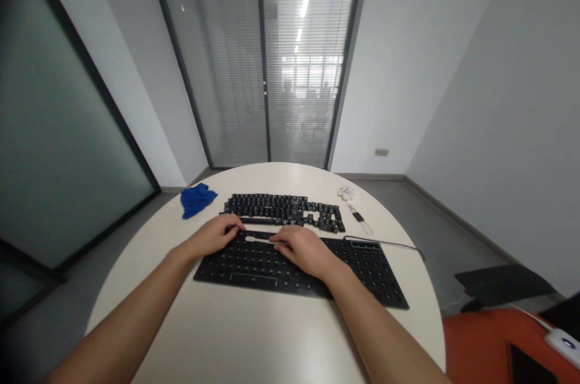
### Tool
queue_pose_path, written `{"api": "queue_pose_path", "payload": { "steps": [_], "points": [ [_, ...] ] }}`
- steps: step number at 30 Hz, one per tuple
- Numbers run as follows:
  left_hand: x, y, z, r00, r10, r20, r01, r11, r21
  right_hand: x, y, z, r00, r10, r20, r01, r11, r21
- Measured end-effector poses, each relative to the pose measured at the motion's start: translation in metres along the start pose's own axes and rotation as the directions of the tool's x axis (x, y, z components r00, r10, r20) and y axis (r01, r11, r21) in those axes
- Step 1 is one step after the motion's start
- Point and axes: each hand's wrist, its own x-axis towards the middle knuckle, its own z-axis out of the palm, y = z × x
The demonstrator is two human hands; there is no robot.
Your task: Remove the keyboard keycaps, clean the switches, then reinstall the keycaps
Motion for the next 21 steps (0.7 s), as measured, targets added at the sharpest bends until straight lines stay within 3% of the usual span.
{"api": "queue_pose_path", "payload": {
  "steps": [10,21],
  "points": [
    [0.002,-0.006,0.002,1.0,0.014,-0.003,-0.014,0.998,-0.06,0.006,-0.044,0.026,0.966,-0.236,0.11,0.223,0.968,0.117],
    [0.001,-0.009,0.005,1.0,0.002,-0.016,-0.003,0.997,-0.078,0.005,-0.011,0.017,0.997,-0.079,0.004,0.078,0.994,0.072]
  ]
}}
